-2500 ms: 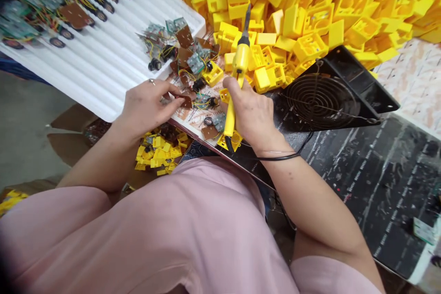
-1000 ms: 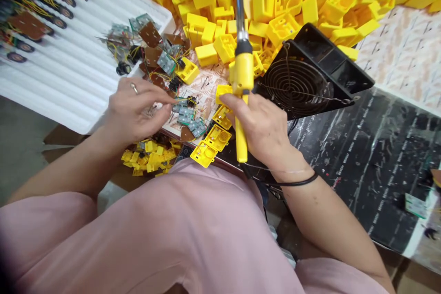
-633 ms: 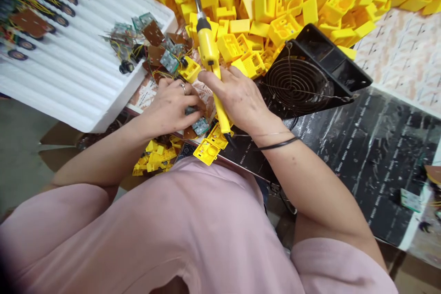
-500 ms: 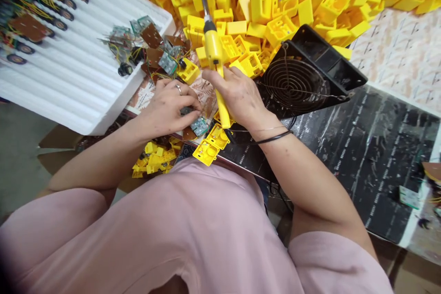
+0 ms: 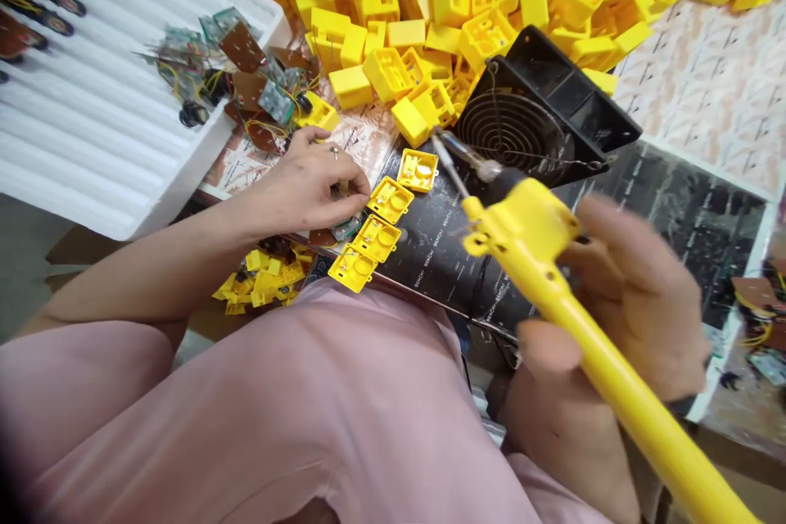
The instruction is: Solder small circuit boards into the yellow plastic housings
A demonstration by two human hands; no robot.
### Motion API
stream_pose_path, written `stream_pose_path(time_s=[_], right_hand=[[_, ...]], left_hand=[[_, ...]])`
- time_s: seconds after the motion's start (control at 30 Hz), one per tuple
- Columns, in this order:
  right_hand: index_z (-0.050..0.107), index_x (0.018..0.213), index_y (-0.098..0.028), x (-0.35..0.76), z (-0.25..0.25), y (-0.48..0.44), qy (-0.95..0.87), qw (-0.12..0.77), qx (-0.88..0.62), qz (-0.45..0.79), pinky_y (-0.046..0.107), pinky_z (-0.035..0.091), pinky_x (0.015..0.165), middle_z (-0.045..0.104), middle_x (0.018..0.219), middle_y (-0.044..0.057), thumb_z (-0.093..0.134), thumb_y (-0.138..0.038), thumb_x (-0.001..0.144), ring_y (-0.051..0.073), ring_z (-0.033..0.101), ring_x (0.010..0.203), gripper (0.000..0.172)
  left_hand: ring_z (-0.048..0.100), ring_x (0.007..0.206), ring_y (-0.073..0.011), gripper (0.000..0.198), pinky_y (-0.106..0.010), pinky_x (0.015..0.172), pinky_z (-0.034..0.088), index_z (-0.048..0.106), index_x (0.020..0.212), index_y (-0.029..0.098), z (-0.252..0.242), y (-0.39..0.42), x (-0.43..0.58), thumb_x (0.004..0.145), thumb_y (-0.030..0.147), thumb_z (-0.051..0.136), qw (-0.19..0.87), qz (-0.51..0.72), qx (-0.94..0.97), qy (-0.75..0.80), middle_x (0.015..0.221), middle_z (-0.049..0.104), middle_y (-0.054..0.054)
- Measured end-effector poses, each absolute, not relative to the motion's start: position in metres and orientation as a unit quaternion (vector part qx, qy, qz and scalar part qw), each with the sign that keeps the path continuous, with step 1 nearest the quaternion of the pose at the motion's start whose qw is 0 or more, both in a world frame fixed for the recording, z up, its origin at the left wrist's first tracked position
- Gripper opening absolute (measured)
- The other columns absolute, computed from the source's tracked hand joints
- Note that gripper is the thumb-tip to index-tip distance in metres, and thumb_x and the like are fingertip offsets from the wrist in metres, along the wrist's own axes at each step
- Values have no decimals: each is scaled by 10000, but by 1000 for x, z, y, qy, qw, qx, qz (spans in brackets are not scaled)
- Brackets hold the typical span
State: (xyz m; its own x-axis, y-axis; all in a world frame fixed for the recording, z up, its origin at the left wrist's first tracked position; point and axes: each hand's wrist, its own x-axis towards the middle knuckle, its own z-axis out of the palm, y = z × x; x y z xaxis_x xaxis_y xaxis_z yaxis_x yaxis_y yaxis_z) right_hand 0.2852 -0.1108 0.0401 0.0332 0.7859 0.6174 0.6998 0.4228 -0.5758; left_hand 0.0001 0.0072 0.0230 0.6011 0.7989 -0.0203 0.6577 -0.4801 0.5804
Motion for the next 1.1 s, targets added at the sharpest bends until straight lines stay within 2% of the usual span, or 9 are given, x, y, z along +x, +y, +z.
stream_pose_path(time_s=[0.1,0.2,0.27,0.33,0.43,0.5,0.73,0.93,1.1], right_hand=[[815,1114,-348,292,13,-100,-553,667,-493,-83,390,458,533,774,937,-23,471,-605,1047,151,641,662,435],[829,777,-324,291,-7,-91,-425,757,-489,-82,398,419,514,703,707,-11,364,-491,1093,123,566,560,586],[843,819,-339,288,-11,-94,-439,738,-508,-63,394,416,493,708,699,-4,513,-482,1043,136,574,542,424],[850,1014,-356,285,-9,-102,-516,688,-507,-47,379,426,452,770,796,10,741,-471,905,171,625,555,192],[773,1268,-355,280,1,-116,-639,591,-489,49,352,477,409,820,955,47,904,-296,730,214,688,578,556],[735,1324,-332,276,9,-120,-691,551,-460,84,334,513,407,815,915,44,893,-178,713,214,694,563,649],[660,941,-293,260,29,-116,-784,423,-445,94,294,559,452,753,730,-11,813,-121,845,199,727,592,249],[640,935,-260,259,26,-108,-810,424,-401,52,251,549,466,764,771,-16,886,-151,785,151,709,595,307],[636,859,-282,259,36,-105,-827,389,-401,69,252,545,491,744,750,-38,800,-188,882,127,681,587,190]], left_hand=[[684,829,-174,196,-549,1229,356,762,827,238,28,11,-1,814,330,589,342,113,828,430,779,762,41],[669,750,-155,179,-523,1208,393,759,793,235,28,10,-1,791,321,602,343,104,822,444,743,750,52],[671,760,-167,175,-558,1237,350,755,766,233,26,8,1,800,304,599,293,105,837,450,724,745,41],[679,795,-188,183,-605,1257,297,754,767,235,25,6,4,828,292,591,235,103,856,449,730,752,24],[682,817,-204,184,-638,1254,273,750,782,245,25,4,8,847,270,580,185,86,878,432,728,752,14],[686,813,-207,177,-642,1249,273,743,780,244,27,4,11,841,261,578,174,72,885,426,715,740,15],[697,837,-223,136,-606,1227,302,707,725,229,31,9,18,769,249,580,165,20,888,428,671,699,10],[688,832,-226,139,-579,1163,362,679,688,219,29,14,20,768,270,578,151,10,896,418,660,676,2],[679,868,-229,149,-562,1137,382,709,705,232,28,17,20,767,263,577,138,13,905,403,679,684,1]])
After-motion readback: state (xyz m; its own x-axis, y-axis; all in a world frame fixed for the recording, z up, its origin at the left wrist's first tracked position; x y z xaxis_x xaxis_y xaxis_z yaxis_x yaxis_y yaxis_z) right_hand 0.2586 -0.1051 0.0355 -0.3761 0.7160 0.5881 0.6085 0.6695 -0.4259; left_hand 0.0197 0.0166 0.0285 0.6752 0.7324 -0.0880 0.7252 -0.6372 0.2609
